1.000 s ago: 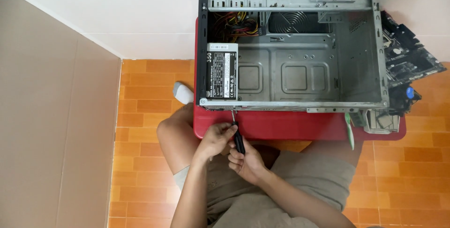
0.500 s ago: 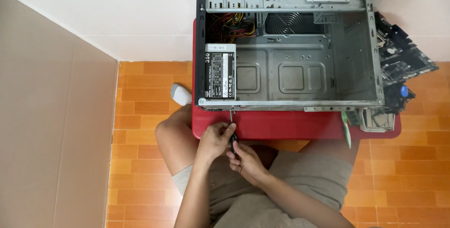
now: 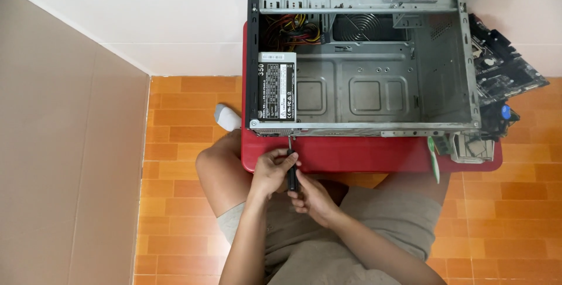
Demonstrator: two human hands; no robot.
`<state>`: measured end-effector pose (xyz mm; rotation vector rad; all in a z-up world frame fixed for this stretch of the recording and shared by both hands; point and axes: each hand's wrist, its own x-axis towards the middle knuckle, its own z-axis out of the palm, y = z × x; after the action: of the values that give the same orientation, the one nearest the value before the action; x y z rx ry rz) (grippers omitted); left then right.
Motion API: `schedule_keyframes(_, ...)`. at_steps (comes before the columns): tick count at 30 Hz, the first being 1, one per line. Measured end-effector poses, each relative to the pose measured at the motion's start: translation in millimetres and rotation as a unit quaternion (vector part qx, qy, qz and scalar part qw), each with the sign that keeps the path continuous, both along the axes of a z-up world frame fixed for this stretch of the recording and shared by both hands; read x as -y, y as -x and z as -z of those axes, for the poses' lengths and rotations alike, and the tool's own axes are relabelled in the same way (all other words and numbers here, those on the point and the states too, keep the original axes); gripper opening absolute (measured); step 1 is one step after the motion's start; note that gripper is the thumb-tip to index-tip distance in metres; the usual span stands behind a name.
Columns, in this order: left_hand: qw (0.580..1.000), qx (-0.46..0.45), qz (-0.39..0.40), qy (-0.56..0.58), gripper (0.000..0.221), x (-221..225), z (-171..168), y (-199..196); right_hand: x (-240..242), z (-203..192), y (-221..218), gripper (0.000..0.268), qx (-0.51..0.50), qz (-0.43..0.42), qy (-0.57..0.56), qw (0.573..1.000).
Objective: Installing a power supply unit into a computer case and securing it with a screwdriver.
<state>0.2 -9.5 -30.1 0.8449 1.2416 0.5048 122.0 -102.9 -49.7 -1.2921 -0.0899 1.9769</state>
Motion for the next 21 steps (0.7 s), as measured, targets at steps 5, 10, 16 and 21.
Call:
schedule_keyframes(5,0.989,-0.143,0.042,-0.018,0.033,0,9,-2,1,-6,5,0.031,0.129,-0.001,-0.097,0.987)
schedule_keyframes(10,0.986,-0.163,0.036,-0.028,0.033,-2,-38,-6,1,3,9,0.027,0.144,0.023,-0.113,0.983)
schedule_keyframes(16,0.997,-0.071,0.031,0.005,0.041,-1,8,3,3,4,1,0.043,0.047,0.112,-0.039,0.992)
schedule_keyframes(21,0.997,-0.058,0.058,0.002,0.038,-1,-2,6,0,16,2,0.046,-0.054,0.151,0.001,0.987)
